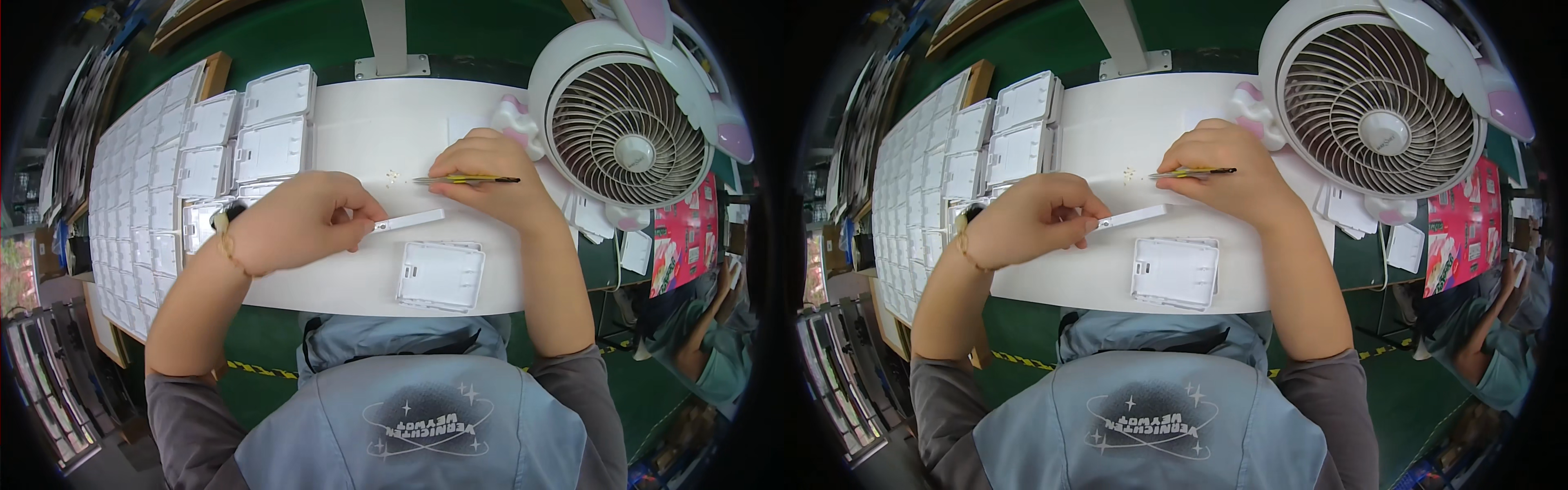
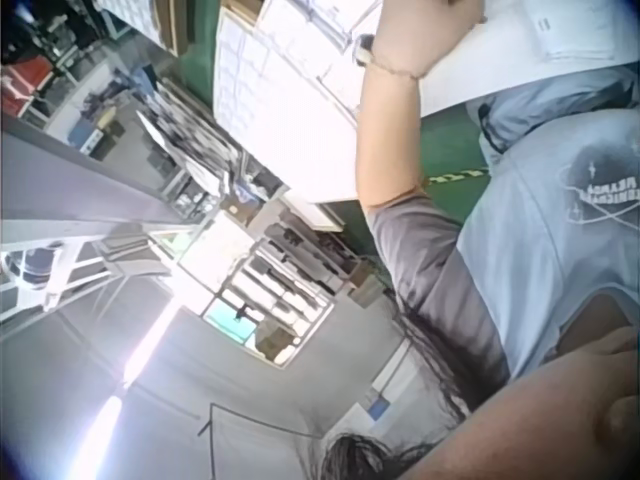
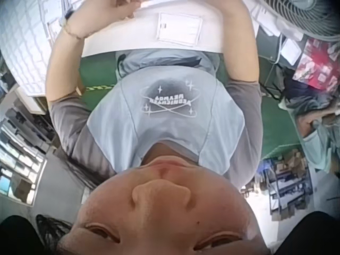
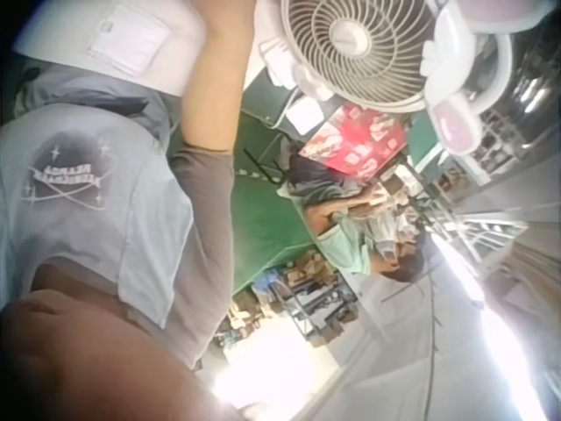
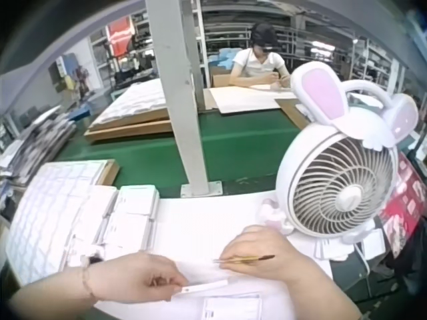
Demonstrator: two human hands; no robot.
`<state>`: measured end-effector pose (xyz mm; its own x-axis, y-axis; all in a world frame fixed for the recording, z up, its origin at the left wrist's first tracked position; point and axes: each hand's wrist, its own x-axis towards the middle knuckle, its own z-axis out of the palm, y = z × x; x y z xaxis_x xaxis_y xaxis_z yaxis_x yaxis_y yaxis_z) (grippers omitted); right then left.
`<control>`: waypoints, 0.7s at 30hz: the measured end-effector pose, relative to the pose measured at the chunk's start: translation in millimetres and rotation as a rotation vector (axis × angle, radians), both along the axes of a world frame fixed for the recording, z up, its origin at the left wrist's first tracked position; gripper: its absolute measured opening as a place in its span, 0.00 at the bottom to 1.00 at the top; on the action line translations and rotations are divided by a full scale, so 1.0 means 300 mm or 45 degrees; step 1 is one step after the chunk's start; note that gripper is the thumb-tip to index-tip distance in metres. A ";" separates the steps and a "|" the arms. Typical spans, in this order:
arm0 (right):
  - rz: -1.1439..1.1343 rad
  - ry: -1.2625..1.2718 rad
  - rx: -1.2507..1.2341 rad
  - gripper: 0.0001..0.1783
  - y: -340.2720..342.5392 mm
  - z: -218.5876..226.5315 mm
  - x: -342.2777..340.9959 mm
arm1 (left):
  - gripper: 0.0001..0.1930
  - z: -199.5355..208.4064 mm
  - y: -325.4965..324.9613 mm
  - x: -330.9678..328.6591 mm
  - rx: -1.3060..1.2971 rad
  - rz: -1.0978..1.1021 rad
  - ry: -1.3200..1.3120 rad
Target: Assembling small electronic components into plastic housings using tweezers.
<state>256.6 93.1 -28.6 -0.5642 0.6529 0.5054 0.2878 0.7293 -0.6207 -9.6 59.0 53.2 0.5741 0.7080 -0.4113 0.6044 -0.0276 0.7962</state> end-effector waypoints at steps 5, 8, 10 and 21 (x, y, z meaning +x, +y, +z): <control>-0.039 -0.017 -0.005 0.11 -0.004 -0.017 -0.009 | 0.09 0.009 -0.082 0.021 0.315 0.012 0.039; -0.044 -0.025 -0.021 0.11 -0.006 -0.016 -0.018 | 0.08 -0.021 -0.117 0.028 0.542 0.002 0.076; -0.041 -0.023 -0.031 0.11 -0.007 -0.015 -0.023 | 0.08 -0.026 -0.127 0.023 0.545 0.019 0.075; -0.058 -0.031 -0.036 0.11 -0.006 -0.019 -0.032 | 0.09 -0.048 -0.124 0.013 0.627 0.056 0.029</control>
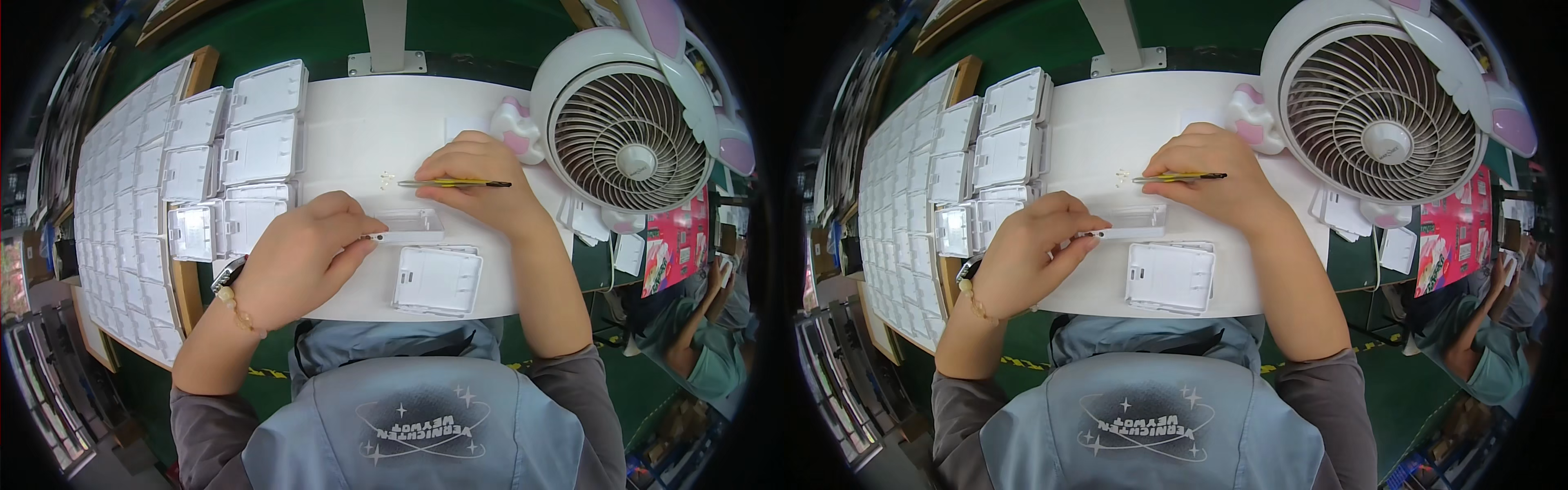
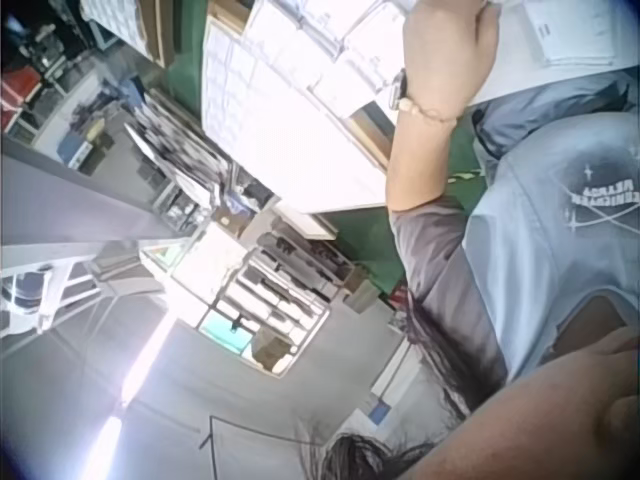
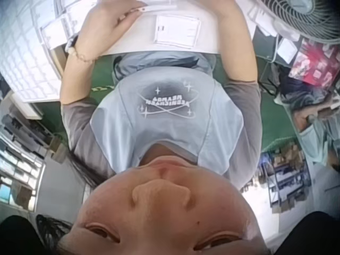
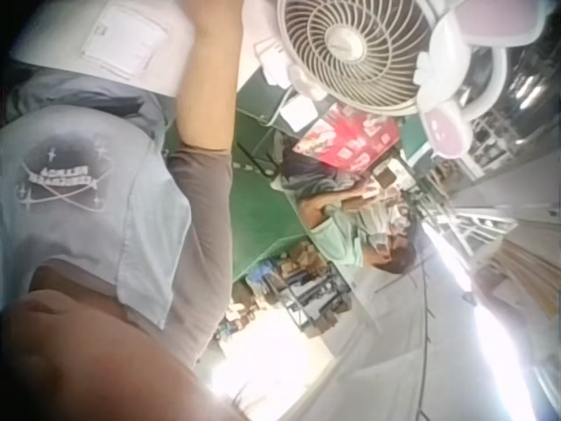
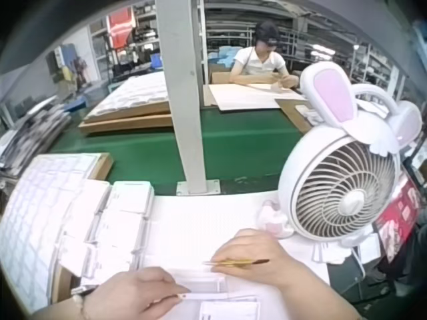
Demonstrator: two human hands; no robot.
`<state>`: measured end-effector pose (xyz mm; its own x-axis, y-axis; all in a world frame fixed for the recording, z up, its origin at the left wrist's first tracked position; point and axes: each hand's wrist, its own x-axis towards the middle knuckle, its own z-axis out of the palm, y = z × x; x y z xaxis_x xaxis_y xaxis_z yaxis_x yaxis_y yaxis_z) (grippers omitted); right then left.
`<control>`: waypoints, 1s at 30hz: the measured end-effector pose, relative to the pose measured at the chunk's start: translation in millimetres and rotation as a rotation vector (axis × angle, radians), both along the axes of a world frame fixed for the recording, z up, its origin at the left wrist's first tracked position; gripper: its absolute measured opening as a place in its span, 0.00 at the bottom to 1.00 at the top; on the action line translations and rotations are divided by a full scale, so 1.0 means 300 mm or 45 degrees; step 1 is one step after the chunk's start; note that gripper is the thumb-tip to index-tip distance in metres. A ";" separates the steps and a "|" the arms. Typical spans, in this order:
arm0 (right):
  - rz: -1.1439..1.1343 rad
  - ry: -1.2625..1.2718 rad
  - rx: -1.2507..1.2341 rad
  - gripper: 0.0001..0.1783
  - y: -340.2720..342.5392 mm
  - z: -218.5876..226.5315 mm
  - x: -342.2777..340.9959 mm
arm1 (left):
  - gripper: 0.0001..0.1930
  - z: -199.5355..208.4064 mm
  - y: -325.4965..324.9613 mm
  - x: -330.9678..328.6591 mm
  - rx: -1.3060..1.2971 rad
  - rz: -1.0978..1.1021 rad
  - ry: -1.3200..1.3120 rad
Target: Assembling small electronic components into plastic housings using tweezers.
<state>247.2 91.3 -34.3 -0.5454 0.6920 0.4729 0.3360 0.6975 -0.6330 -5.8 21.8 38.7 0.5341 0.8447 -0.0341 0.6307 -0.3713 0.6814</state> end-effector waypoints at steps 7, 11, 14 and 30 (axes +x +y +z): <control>0.018 -0.029 0.038 0.12 0.000 -0.003 0.006 | 0.09 -0.013 0.009 -0.003 0.062 0.014 -0.008; 0.009 -0.022 0.057 0.13 -0.003 0.000 0.007 | 0.09 -0.013 0.008 0.000 0.083 0.020 -0.009; -0.007 -0.017 0.063 0.13 -0.007 0.011 0.010 | 0.07 -0.014 0.007 0.003 0.093 0.056 0.000; -0.040 -0.053 0.083 0.14 -0.003 0.015 0.015 | 0.10 -0.001 0.021 -0.011 0.040 0.005 0.057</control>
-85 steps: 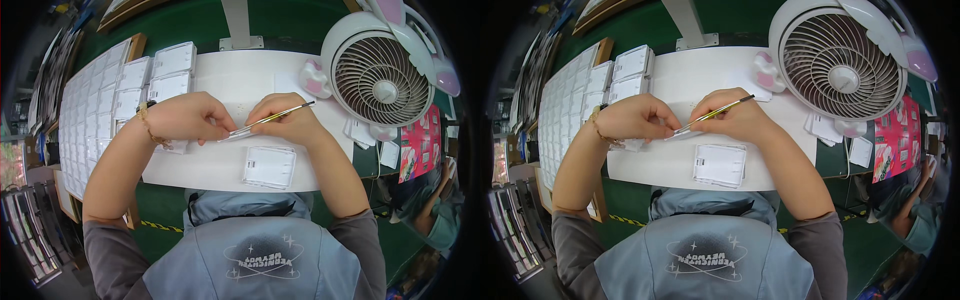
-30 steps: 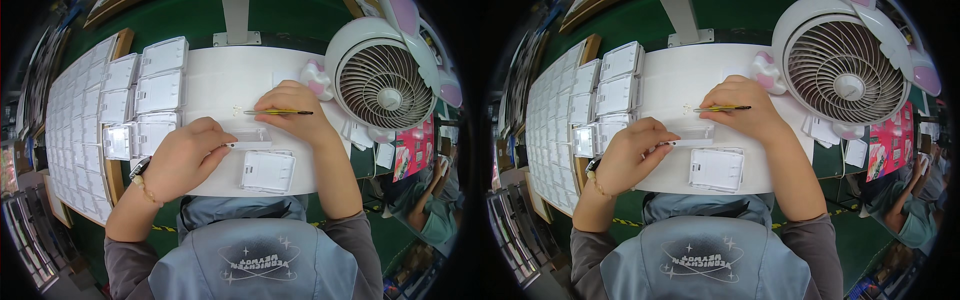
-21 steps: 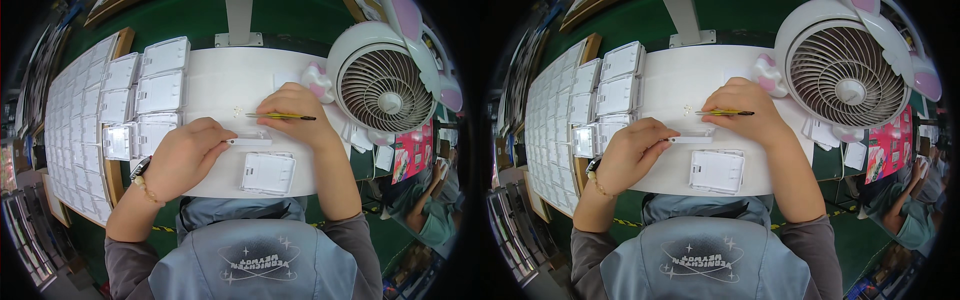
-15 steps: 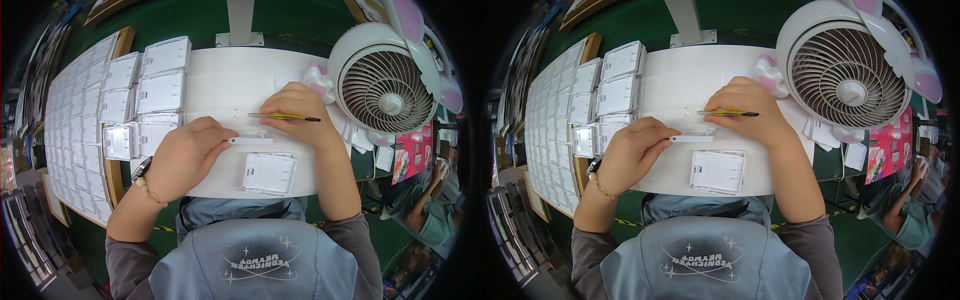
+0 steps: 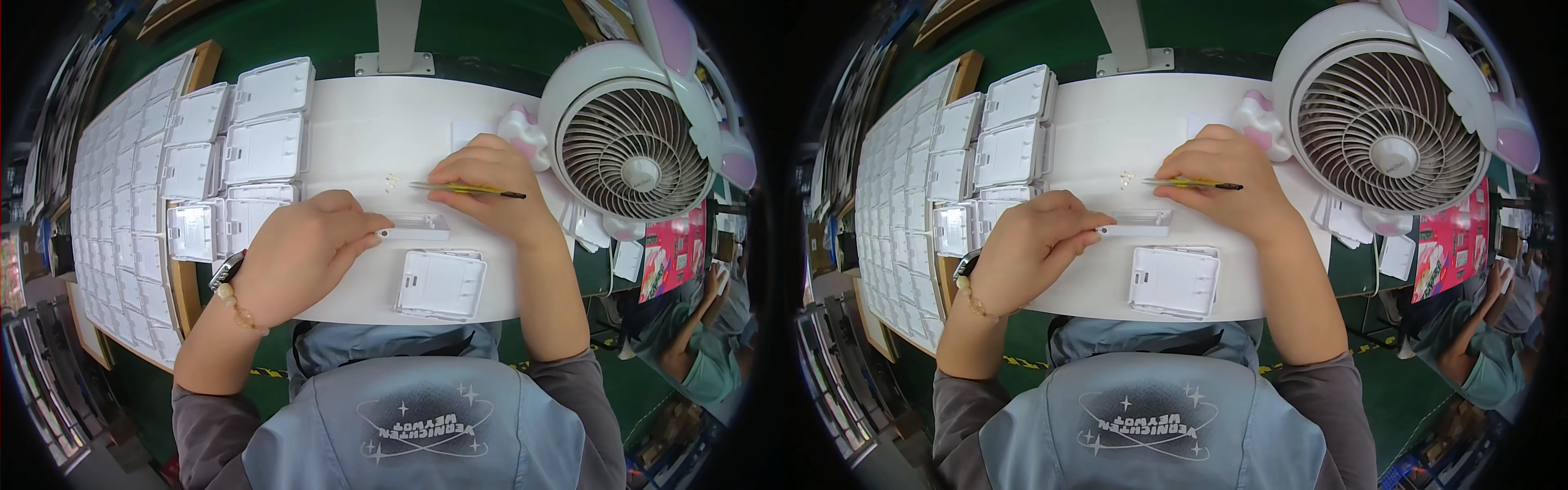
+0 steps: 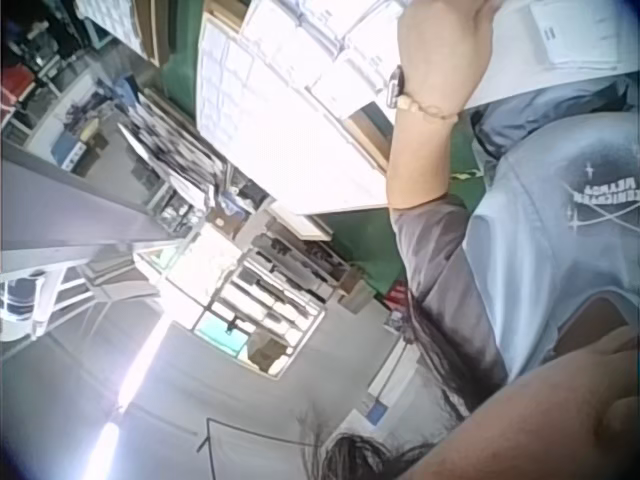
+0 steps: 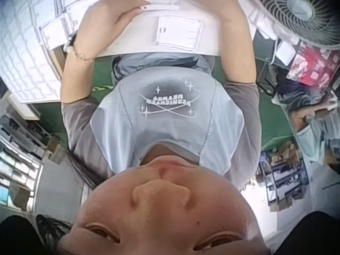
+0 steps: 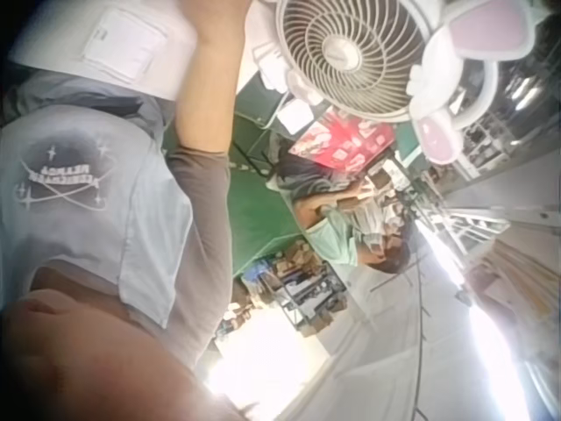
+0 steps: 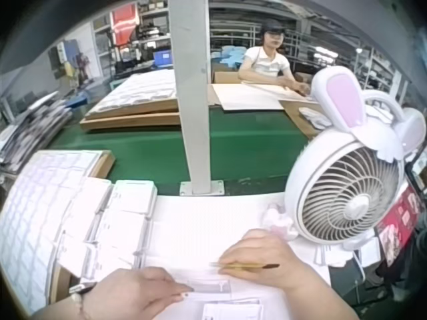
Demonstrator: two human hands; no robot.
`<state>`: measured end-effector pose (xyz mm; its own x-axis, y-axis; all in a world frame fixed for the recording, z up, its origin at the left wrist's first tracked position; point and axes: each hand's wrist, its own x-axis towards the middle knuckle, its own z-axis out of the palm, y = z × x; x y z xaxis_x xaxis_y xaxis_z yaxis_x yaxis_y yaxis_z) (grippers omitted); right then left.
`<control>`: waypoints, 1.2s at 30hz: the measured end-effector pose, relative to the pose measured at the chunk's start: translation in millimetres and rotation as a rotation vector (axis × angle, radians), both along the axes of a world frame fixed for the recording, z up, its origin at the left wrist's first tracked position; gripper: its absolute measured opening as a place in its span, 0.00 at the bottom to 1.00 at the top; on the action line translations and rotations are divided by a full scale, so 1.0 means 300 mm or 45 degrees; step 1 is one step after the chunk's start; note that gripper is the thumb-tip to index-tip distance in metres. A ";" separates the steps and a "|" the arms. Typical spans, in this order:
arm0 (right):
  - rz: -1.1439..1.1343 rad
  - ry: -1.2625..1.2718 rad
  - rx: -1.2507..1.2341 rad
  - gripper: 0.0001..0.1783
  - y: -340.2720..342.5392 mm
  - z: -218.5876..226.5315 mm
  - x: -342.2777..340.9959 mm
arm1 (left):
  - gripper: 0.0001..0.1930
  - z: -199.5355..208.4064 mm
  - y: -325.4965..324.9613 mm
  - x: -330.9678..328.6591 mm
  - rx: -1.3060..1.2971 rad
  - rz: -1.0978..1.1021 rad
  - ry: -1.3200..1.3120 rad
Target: Assembling small electronic components into plastic housings using tweezers.
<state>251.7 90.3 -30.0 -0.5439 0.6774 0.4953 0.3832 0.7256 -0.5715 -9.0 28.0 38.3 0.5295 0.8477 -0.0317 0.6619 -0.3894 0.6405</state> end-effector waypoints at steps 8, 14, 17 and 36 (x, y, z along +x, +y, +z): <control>-0.018 0.044 -0.015 0.12 -0.005 -0.006 -0.012 | 0.11 -0.002 0.021 0.009 0.072 0.005 0.009; 0.008 0.052 -0.026 0.13 -0.003 -0.015 -0.013 | 0.12 -0.004 0.020 0.008 0.101 0.002 0.036; 0.010 0.058 -0.037 0.14 -0.006 -0.021 -0.022 | 0.12 0.000 0.013 0.010 0.067 0.018 0.039; -0.036 0.065 -0.041 0.11 -0.007 -0.020 -0.039 | 0.11 -0.005 0.005 0.008 0.077 0.025 0.018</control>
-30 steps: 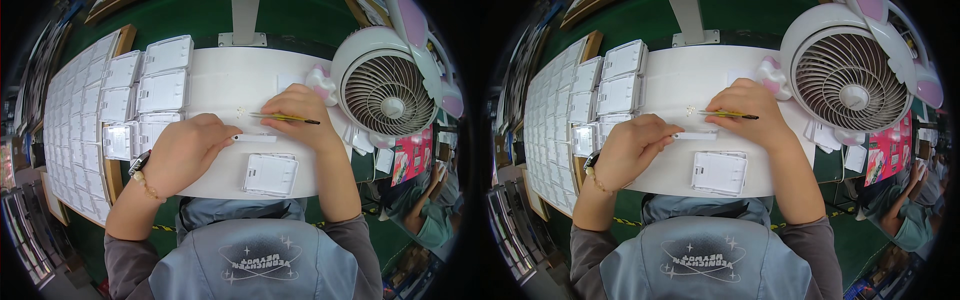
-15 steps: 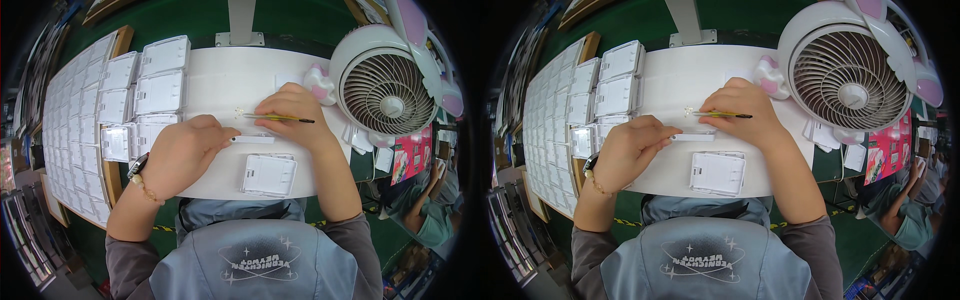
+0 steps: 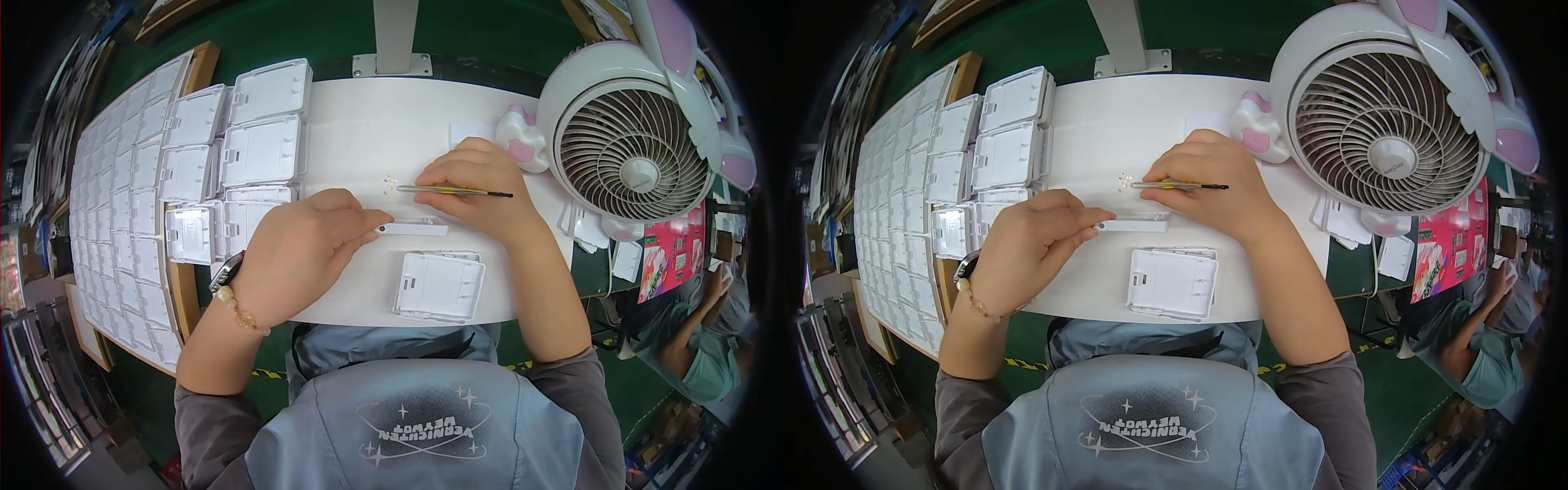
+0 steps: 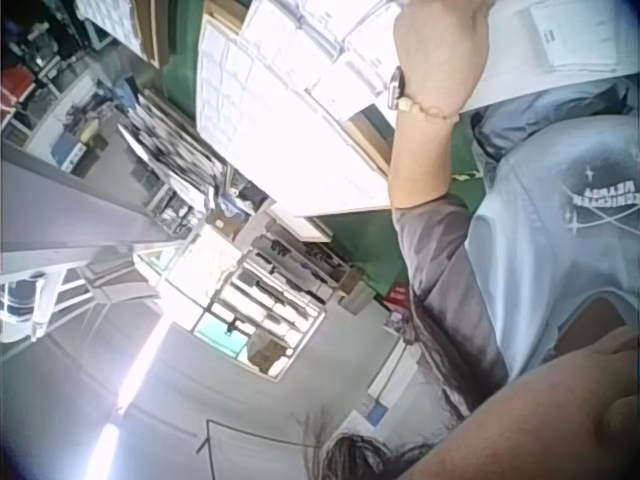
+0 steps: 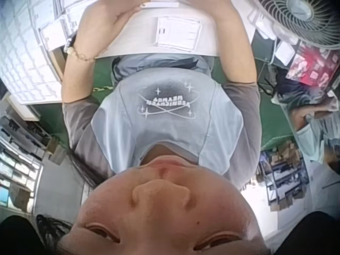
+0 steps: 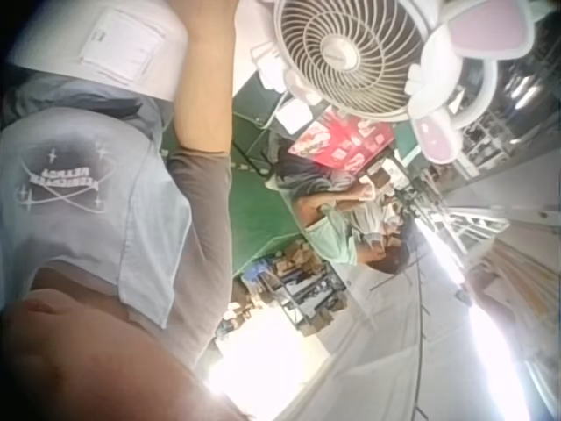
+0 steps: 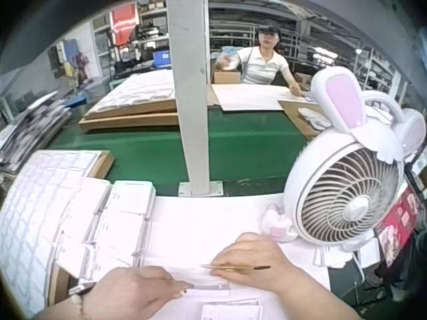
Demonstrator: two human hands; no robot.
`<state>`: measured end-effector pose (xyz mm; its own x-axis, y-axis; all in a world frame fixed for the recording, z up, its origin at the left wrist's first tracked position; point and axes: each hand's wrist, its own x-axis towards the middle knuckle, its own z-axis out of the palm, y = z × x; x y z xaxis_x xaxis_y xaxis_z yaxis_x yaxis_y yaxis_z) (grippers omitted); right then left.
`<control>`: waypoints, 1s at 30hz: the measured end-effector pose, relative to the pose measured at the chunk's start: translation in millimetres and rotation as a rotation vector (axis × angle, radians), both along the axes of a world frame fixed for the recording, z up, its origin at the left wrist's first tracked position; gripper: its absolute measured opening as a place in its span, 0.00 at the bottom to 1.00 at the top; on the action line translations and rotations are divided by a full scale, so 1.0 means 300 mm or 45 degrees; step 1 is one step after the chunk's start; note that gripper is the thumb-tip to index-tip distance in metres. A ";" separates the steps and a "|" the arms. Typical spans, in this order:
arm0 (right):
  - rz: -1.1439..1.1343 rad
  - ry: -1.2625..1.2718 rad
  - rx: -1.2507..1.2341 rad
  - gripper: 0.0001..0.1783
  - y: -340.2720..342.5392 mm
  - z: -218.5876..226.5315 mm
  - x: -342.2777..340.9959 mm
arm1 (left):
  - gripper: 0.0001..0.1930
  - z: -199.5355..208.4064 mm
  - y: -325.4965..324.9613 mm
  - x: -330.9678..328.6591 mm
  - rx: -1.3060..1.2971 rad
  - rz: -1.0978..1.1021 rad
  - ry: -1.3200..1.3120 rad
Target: Assembling small electronic components into plastic housings using tweezers.
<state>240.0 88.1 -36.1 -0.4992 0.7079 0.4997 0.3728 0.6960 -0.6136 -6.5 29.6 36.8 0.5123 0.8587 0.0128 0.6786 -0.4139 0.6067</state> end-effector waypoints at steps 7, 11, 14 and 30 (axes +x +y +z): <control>0.000 -0.006 -0.102 0.08 -0.011 -0.002 -0.002 | 0.11 -0.008 0.001 0.001 0.010 -0.007 -0.028; -0.142 0.207 -0.537 0.06 -0.050 0.026 -0.016 | 0.13 -0.029 -0.006 -0.006 0.037 -0.011 -0.089; -0.221 0.599 -0.987 0.08 -0.066 0.038 -0.013 | 0.16 -0.006 -0.032 0.020 -0.223 0.229 -0.273; -0.210 0.746 -1.299 0.09 -0.080 0.058 -0.049 | 0.20 -0.066 -0.062 0.033 -0.137 0.315 -0.384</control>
